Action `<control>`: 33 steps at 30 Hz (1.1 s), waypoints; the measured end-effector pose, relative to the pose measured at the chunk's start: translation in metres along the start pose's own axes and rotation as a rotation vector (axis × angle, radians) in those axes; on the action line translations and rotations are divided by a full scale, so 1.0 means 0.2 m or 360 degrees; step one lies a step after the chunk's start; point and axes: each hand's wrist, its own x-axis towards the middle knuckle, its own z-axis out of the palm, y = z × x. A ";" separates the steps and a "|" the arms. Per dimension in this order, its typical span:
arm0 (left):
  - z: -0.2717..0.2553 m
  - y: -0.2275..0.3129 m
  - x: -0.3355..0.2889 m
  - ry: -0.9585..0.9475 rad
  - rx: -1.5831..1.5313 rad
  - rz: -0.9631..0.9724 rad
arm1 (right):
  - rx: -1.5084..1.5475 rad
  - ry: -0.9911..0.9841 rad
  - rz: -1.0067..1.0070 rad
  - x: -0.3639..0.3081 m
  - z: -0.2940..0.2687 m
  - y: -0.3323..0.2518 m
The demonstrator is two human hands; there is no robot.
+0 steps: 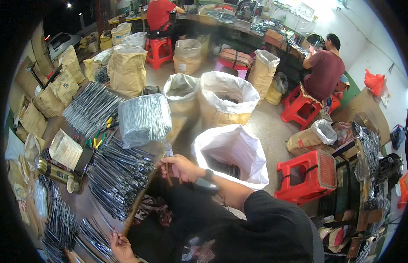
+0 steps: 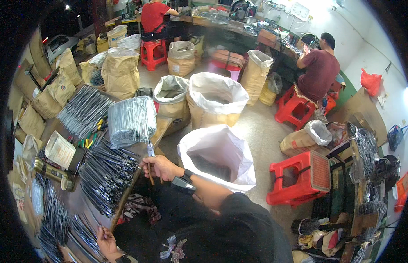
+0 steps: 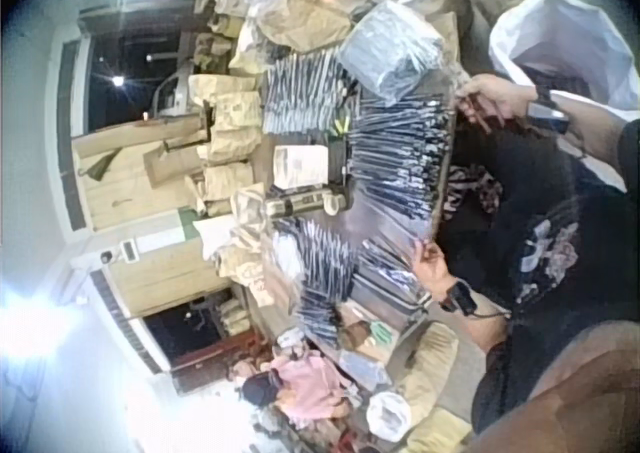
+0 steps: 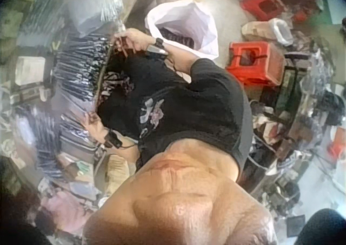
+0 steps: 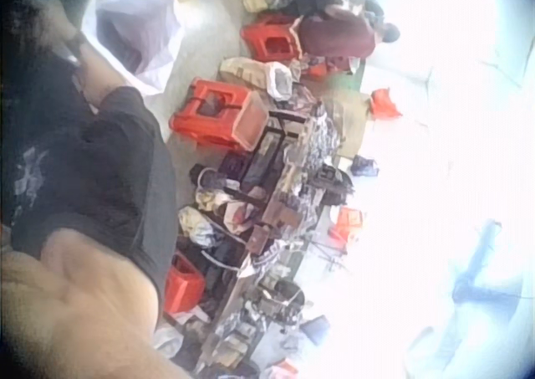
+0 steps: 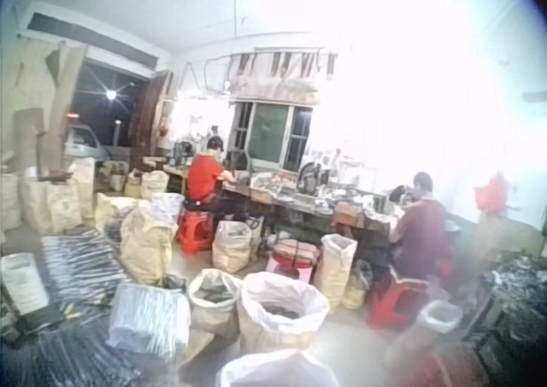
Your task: The person uses pliers to strip insulation from long metal wires, handling them one at a time and placing them on a table.
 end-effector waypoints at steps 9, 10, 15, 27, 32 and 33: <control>0.20 -0.01 -0.33 0.0027 0.0277 0.0281 | -0.0493 0.0392 -0.0202 0.07 0.09 -0.07; 0.24 -0.03 -0.33 -0.0005 0.0320 0.0287 | -0.0433 0.0424 -0.0263 0.10 0.08 -0.06; 0.26 -0.05 -0.38 -0.0068 0.0259 0.0285 | -0.0336 0.0466 -0.0712 0.11 0.16 -0.14; 0.19 -0.13 -0.51 0.0101 0.0239 0.0239 | -0.0297 0.0584 -0.0502 0.27 -0.04 -0.06; 0.30 -0.12 -0.49 -0.0050 0.0275 0.0228 | -0.0003 0.0431 -0.0632 0.32 0.12 -0.15; 0.30 -0.13 -0.50 -0.0049 0.0269 0.0235 | -0.0058 0.0415 -0.0696 0.32 0.12 -0.16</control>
